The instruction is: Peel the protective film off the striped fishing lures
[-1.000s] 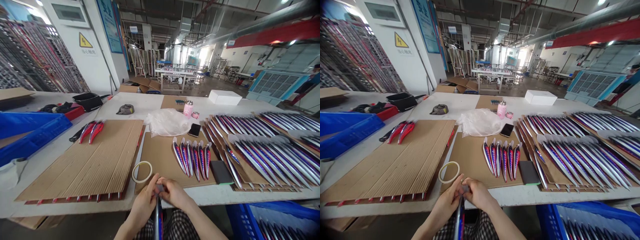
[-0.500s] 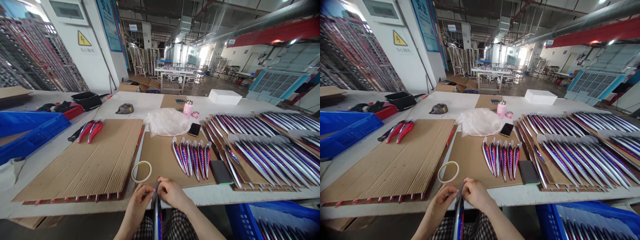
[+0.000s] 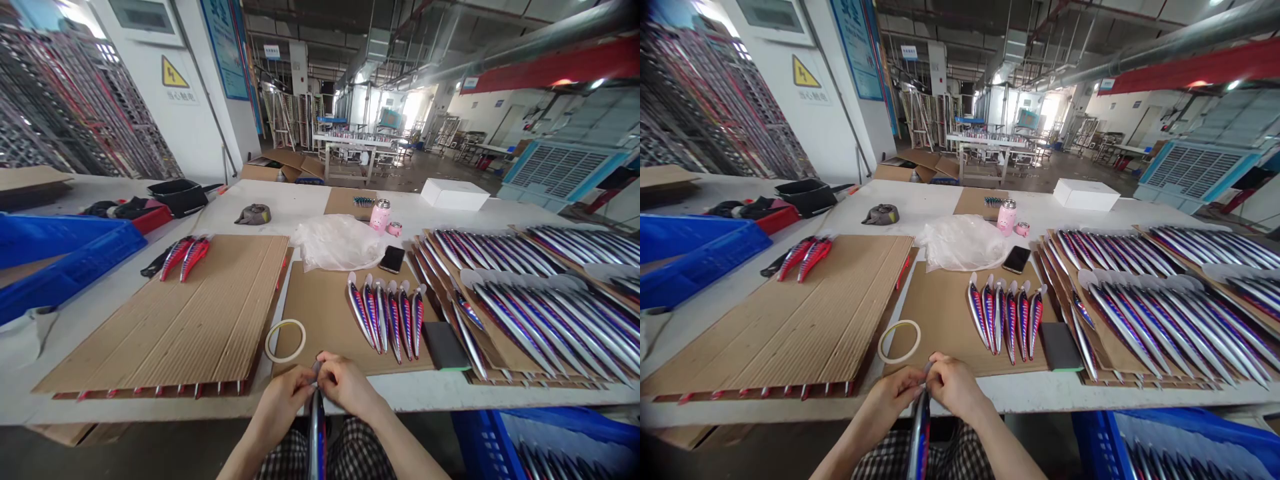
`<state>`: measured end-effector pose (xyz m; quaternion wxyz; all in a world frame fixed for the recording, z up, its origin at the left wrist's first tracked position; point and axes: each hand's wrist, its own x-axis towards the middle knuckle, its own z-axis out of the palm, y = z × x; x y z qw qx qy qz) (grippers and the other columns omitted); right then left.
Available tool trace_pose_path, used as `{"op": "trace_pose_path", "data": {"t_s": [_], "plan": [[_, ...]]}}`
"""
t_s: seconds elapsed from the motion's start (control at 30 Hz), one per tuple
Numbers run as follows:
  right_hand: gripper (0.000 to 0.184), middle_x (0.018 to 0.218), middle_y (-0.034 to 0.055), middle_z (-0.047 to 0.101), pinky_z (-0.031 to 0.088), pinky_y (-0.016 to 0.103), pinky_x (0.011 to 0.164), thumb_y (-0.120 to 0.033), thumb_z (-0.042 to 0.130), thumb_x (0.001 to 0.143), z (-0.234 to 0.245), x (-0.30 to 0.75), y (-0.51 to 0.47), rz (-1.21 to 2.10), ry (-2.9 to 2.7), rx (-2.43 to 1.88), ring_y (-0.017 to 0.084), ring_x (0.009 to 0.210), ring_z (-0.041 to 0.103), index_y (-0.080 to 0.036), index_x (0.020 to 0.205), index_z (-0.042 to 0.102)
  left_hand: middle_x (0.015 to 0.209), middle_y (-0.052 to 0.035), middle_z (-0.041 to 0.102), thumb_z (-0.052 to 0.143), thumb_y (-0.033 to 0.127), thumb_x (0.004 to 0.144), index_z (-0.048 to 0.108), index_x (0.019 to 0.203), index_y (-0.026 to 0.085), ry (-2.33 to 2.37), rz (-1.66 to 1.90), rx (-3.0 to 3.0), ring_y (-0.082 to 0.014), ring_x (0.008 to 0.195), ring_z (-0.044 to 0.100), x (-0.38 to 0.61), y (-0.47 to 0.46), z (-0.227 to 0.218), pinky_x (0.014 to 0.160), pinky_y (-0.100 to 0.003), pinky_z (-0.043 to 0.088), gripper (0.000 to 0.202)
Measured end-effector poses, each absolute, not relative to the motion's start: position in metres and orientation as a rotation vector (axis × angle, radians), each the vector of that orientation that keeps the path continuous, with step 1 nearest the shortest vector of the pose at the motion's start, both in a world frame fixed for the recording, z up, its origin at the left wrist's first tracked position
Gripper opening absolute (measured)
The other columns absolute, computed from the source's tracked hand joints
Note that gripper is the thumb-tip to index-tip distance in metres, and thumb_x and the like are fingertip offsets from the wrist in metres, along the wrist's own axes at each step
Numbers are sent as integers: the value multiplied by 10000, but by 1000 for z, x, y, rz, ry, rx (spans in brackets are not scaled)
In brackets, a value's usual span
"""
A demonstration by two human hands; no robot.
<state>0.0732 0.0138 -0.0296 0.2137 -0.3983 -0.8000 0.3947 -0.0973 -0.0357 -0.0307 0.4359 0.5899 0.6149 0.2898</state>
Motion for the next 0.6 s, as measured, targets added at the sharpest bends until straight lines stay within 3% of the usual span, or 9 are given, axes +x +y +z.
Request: {"op": "trace_pose_path", "data": {"t_s": [0.13,0.37,0.6], "plan": [[186,917,28,667,447,204,771,-45,547,740,-31,73,13,1093,-2230,-1111,159,870,652,-195,639,590,633,27,591,498,245,782,608,711,194,1613,676,1514,-169,638,563,-93,-33,-25,594,-232,362,140],[173,908,17,679,450,197,751,-50,571,751,-25,74,13,1073,-2297,-1131,154,874,658,-192,659,612,639,17,617,489,204,771,602,707,196,1683,601,1586,-169,638,584,-92,-31,-22,596,-227,362,131],[98,1005,45,694,498,323,770,-84,598,810,-18,66,12,957,-2381,-1270,178,843,659,-149,763,654,629,15,611,481,189,777,586,704,194,1697,606,1618,-165,626,587,-92,-29,-27,591,-223,366,129]]}}
